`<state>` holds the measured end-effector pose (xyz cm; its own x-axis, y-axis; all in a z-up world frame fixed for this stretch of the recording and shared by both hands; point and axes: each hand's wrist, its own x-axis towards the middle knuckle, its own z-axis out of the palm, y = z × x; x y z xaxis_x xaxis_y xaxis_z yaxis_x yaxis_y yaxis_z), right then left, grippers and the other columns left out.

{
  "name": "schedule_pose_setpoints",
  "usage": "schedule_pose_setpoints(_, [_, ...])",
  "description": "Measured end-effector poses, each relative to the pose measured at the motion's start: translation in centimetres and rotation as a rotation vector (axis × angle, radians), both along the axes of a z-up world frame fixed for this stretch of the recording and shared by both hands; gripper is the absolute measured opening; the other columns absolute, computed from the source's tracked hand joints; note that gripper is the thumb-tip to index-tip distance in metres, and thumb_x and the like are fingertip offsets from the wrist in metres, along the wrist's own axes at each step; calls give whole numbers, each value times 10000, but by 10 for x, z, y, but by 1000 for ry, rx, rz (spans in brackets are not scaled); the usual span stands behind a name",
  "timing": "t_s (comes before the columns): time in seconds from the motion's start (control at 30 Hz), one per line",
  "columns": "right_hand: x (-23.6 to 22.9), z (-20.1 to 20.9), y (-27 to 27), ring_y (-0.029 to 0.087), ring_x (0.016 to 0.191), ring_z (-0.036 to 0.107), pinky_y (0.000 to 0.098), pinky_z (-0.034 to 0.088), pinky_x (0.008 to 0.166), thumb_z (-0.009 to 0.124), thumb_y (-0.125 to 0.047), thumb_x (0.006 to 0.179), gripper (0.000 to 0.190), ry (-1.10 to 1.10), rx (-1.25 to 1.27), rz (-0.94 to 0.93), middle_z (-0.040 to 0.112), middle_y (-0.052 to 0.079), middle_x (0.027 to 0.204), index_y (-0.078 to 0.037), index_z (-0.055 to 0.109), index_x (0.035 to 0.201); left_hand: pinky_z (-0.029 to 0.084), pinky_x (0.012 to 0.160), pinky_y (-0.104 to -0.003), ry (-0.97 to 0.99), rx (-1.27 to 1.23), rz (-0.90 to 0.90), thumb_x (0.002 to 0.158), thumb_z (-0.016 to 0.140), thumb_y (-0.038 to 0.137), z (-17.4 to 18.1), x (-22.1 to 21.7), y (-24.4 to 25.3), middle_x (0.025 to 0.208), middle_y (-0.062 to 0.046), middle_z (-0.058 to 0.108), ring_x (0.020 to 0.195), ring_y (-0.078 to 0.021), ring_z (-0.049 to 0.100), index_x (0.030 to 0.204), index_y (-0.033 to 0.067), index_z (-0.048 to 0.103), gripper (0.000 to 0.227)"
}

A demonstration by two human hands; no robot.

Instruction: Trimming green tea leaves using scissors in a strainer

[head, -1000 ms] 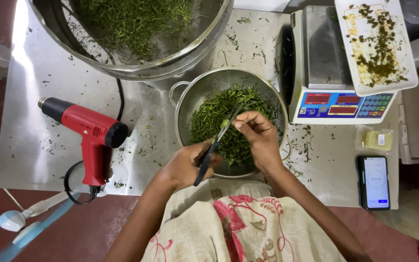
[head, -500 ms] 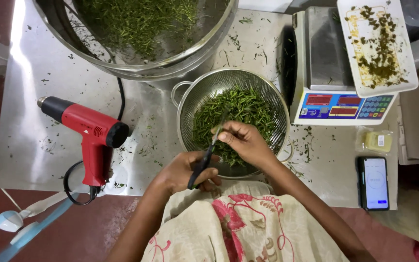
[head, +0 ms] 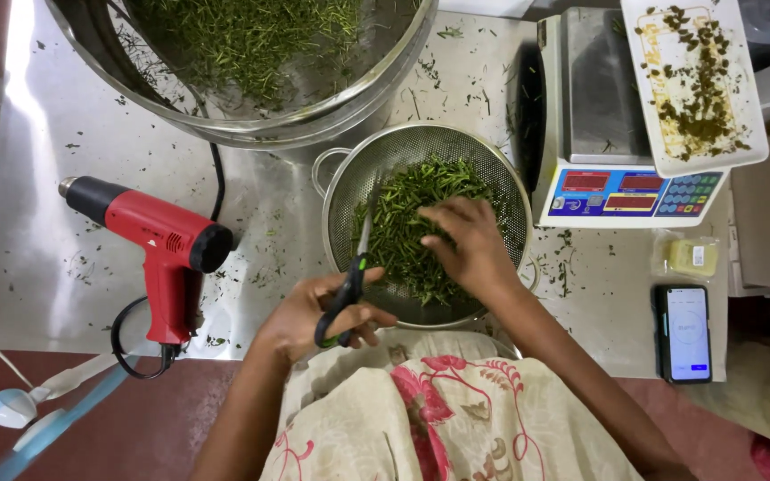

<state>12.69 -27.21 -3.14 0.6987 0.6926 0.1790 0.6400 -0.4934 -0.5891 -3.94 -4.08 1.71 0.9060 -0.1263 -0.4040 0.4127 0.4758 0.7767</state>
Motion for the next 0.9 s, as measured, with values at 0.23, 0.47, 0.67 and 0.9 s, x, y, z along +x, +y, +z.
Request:
schedule_pose_setpoints(0.23, [-13, 17, 57, 399, 1301, 405, 548, 366, 1020, 847, -347, 817, 695, 124, -566, 410, 493, 153, 1459, -224, 570, 1441, 650, 513, -350, 108, 297, -12, 749, 783, -4, -51, -8, 16, 768, -319, 757, 600, -316, 759, 1326, -100, 643, 602])
schedule_pose_setpoints(0.47, [30, -28, 41, 329, 1136, 485, 500, 371, 872, 781, -323, 820, 376, -369, -459, 300, 535, 71, 1227, -227, 666, 1165, 644, 476, -343, 85, 162, 12, 778, 747, 0, -72, -14, 10, 789, -319, 760, 593, -329, 767, 1369, -71, 620, 609])
schedule_pose_setpoints(0.67, [47, -20, 25, 284, 1231, 461, 486, 424, 937, 766, -429, 879, 418, -279, -432, 54, 547, -1, 1311, -327, 652, 1267, 637, 457, -346, 111, 139, 45, 774, 738, -7, -85, -13, 16, 747, -322, 740, 555, -332, 749, 1356, -83, 617, 599])
schedule_pose_setpoints(0.9, [1, 8, 45, 570, 1519, 101, 722, 202, 1155, 831, -670, 683, 1168, -42, -793, 146, 47, 148, 1729, -437, 190, 1632, 617, 420, -340, 146, 221, -15, 801, 713, 16, -79, 3, 18, 658, -308, 721, 479, -314, 722, 1319, -101, 630, 537])
